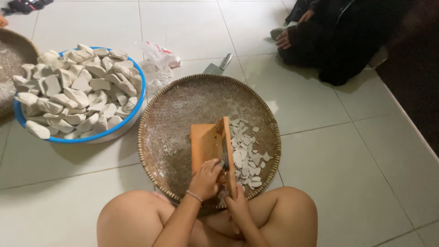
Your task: Slicing pieces of dough using a manual wooden slicer into a woven tray.
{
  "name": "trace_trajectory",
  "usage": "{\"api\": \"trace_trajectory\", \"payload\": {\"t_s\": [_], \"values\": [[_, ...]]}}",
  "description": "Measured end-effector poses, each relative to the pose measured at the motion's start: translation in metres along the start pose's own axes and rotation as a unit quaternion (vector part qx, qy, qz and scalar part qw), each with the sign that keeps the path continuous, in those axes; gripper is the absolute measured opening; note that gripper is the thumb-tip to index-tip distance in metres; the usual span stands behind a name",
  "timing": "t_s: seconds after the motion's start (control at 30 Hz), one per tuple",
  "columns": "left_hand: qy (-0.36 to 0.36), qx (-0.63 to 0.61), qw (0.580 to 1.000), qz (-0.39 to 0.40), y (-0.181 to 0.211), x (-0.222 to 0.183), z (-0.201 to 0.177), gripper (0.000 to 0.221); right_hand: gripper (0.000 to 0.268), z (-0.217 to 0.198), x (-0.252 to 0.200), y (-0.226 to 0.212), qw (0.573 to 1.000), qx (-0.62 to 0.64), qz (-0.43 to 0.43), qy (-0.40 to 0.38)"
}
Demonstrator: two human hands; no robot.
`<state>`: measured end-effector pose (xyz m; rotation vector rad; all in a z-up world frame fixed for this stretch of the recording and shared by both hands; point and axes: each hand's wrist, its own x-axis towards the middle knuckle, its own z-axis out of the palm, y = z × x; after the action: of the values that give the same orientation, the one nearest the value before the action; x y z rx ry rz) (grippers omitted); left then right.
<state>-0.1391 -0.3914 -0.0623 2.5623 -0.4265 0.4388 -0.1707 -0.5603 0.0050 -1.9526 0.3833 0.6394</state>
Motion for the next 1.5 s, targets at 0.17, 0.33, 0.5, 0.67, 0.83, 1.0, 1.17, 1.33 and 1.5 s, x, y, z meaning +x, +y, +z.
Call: {"api": "trace_trajectory", "payload": {"t_s": [0.17, 0.33, 0.5, 0.67, 0.83, 1.0, 1.17, 1.33, 1.5], "values": [[0.054, -0.014, 0.974, -0.218, 0.012, 0.005, 0.006, 0.066, 0.042, 0.006, 0.016, 0.024, 0.999, 0.014, -0.049, 0.006], [0.022, -0.111, 0.968, -0.225, -0.006, 0.006, 0.004, 0.047, 0.044, 0.002, 0.000, 0.005, 0.999, 0.047, -0.010, -0.013], [0.036, -0.191, 0.955, -0.225, -0.003, 0.017, -0.010, 0.048, 0.049, 0.004, 0.021, 0.021, 0.998, -0.062, -0.017, 0.005], [0.065, -0.183, 0.957, -0.214, -0.003, 0.014, -0.005, 0.043, 0.047, 0.006, 0.024, 0.028, 1.000, 0.013, -0.016, 0.008], [0.114, -0.175, 0.963, -0.172, -0.006, 0.013, 0.004, 0.043, 0.051, 0.003, -0.005, -0.008, 0.999, 0.053, 0.014, -0.003], [0.087, -0.228, 0.952, -0.182, -0.006, 0.013, 0.000, 0.044, 0.023, 0.004, 0.015, 0.021, 0.992, 0.119, -0.031, -0.018], [0.102, -0.225, 0.955, -0.161, -0.014, 0.010, 0.011, 0.045, 0.016, -0.002, 0.001, 0.002, 0.990, 0.135, -0.010, -0.038], [0.118, -0.219, 0.958, -0.146, -0.014, 0.009, 0.014, 0.039, 0.023, -0.018, 0.002, -0.008, 0.988, 0.140, 0.028, -0.051], [0.100, -0.234, 0.954, -0.157, -0.010, 0.010, 0.006, 0.036, 0.017, -0.021, -0.012, -0.024, 0.990, 0.128, 0.014, -0.063]]}}
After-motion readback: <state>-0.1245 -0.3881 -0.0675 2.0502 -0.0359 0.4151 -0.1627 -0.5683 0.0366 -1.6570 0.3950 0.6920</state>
